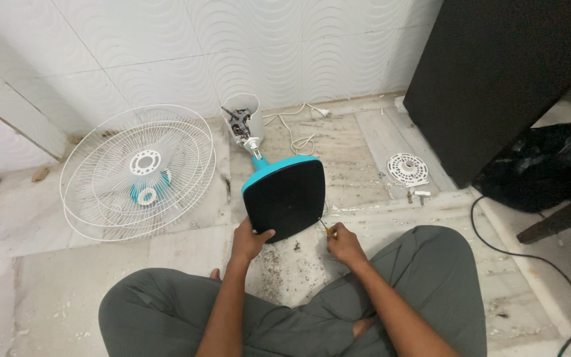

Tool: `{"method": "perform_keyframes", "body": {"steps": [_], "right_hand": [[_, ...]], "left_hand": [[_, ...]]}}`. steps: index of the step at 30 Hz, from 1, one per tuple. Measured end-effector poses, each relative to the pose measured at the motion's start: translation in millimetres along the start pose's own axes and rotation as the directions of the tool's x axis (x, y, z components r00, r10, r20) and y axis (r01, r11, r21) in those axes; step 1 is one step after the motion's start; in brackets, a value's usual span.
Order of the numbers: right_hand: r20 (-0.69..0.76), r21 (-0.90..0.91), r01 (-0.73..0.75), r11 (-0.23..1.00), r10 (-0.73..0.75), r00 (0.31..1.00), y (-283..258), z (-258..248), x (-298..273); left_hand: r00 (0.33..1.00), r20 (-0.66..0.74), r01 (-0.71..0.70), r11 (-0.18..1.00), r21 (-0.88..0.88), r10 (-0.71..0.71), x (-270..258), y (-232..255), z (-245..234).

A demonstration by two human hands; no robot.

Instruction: The person disassembles a blue pedestal fan base using a screwdriver. They remove the back cover, unscrew internal components, and detach the control module from the housing.

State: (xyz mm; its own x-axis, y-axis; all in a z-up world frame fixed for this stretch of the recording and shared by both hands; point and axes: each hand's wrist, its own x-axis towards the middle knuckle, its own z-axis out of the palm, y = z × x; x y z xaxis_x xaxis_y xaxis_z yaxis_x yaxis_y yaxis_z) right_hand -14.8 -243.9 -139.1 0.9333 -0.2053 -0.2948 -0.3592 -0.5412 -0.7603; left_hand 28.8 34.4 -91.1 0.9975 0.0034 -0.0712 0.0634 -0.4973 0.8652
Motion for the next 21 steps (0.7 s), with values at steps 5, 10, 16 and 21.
{"method": "perform_keyframes", "body": {"steps": [5,10,16,21], "right_hand": [[0.020,0.086,-0.013,0.996,0.011,1.000,-9.3,-5.4,-8.5],[0.170,0.242,-0.223,0.944,0.185,0.968,-24.7,-13.4,-14.5],[0.485,0.641,-0.518,0.566,0.224,0.845,-25.8,-27.0,-5.8],[0.449,0.645,-0.477,0.598,0.209,0.869,-10.6,-22.8,1.6]], "left_hand": [[0.999,0.000,-0.043,0.999,-0.022,0.043,1.5,-2.5,0.8],[0.990,0.015,-0.140,0.985,-0.105,0.142,8.4,-13.2,2.4],[0.989,0.143,0.003,0.975,-0.224,0.030,20.4,-18.7,2.9],[0.977,0.211,0.023,0.983,-0.182,0.016,27.1,-20.7,-4.2]]}}
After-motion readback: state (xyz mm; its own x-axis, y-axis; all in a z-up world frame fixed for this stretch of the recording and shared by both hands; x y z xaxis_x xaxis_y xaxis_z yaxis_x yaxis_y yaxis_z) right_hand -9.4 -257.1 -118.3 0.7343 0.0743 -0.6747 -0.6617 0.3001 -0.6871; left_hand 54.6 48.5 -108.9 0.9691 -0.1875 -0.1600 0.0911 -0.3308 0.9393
